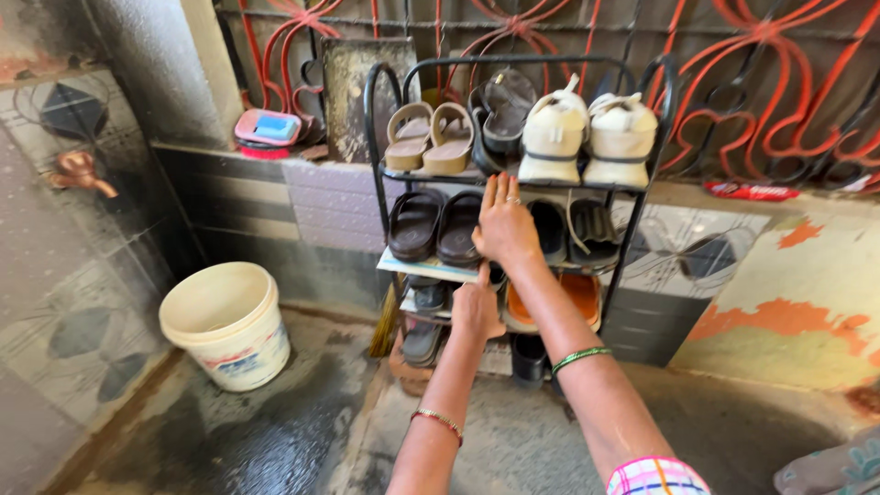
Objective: The person rearranges various shoes and sandals on a multi-tiered metal shoe rack. They pick up pairs of footwear, adjust their positions, and place them back on the shelves to tidy the arrangement.
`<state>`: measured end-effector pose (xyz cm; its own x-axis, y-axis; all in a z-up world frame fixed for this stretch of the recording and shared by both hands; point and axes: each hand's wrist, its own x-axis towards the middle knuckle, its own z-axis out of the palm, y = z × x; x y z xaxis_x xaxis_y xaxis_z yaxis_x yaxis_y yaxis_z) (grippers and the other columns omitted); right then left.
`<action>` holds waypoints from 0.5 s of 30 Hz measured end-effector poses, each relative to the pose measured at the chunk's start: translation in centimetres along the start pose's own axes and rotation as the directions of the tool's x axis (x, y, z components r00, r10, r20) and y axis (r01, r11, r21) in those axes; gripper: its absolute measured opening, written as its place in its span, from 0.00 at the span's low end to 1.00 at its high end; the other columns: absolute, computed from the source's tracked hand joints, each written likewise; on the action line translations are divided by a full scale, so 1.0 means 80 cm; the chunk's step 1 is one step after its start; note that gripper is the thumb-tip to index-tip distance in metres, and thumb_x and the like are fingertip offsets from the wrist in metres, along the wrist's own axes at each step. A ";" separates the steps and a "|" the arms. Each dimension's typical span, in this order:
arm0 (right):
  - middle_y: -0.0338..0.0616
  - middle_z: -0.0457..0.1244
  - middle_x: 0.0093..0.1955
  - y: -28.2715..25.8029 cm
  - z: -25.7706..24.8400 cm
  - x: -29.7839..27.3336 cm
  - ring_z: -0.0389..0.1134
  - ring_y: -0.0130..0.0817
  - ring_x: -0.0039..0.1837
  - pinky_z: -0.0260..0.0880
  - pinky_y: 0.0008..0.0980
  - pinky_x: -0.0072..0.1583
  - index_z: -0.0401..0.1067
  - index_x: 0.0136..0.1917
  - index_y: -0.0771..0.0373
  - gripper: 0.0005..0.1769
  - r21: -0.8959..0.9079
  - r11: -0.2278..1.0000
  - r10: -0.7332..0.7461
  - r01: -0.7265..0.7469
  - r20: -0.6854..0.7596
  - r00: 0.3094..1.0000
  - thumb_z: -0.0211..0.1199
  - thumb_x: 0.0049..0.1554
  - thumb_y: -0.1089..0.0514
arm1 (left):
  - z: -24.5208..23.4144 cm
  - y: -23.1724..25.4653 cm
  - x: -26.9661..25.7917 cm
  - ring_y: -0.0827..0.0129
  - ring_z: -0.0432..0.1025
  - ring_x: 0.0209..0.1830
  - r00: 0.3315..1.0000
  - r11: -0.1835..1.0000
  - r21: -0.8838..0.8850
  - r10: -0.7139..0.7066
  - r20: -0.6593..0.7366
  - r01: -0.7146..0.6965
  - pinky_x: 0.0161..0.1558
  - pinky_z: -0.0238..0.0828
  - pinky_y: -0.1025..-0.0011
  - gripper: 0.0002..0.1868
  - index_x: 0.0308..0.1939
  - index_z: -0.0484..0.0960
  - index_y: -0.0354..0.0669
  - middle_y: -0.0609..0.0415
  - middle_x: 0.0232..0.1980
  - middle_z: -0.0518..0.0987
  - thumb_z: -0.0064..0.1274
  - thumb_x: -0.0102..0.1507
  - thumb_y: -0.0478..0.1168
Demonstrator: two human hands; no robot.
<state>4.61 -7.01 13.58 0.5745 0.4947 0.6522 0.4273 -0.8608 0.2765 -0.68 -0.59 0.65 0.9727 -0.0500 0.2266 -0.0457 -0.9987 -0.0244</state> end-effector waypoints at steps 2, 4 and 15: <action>0.76 0.51 0.76 -0.001 -0.008 -0.001 0.53 0.64 0.78 0.66 0.40 0.69 0.51 0.75 0.83 0.56 0.039 0.999 0.010 -0.011 0.016 1.000 0.69 0.47 0.43 | 0.001 -0.006 0.001 0.62 0.81 0.40 0.999 1.000 0.018 0.004 -0.040 -0.003 0.39 0.79 0.65 0.38 0.60 0.81 0.39 0.41 0.82 0.50 0.68 0.47 0.51; 0.76 0.50 0.76 -0.002 -0.014 0.001 0.53 0.64 0.78 0.66 0.40 0.69 0.51 0.75 0.82 0.58 0.059 0.998 0.021 -0.023 0.040 0.999 0.69 0.47 0.40 | 0.004 -0.016 -0.002 0.61 0.81 0.38 0.985 0.995 -0.059 0.065 -0.161 -0.075 0.38 0.79 0.65 0.43 0.62 0.78 0.35 0.42 0.79 0.53 0.69 0.45 0.50; 0.76 0.54 0.74 0.007 -0.010 0.004 0.56 0.62 0.76 0.69 0.43 0.66 0.53 0.74 0.83 0.58 0.073 0.997 -0.005 0.004 0.016 1.000 0.68 0.49 0.35 | -0.132 -0.119 0.002 0.49 0.76 0.52 0.505 0.894 -0.375 -0.212 -0.837 -0.245 0.52 0.75 0.57 0.21 0.60 0.77 0.41 0.44 0.60 0.78 0.52 0.62 0.32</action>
<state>4.51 -7.45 14.49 0.5834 0.5009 0.6393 0.4792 -0.8478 0.2270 -2.48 8.77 11.19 0.3103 0.1756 0.9343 -0.3642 -0.8858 0.2875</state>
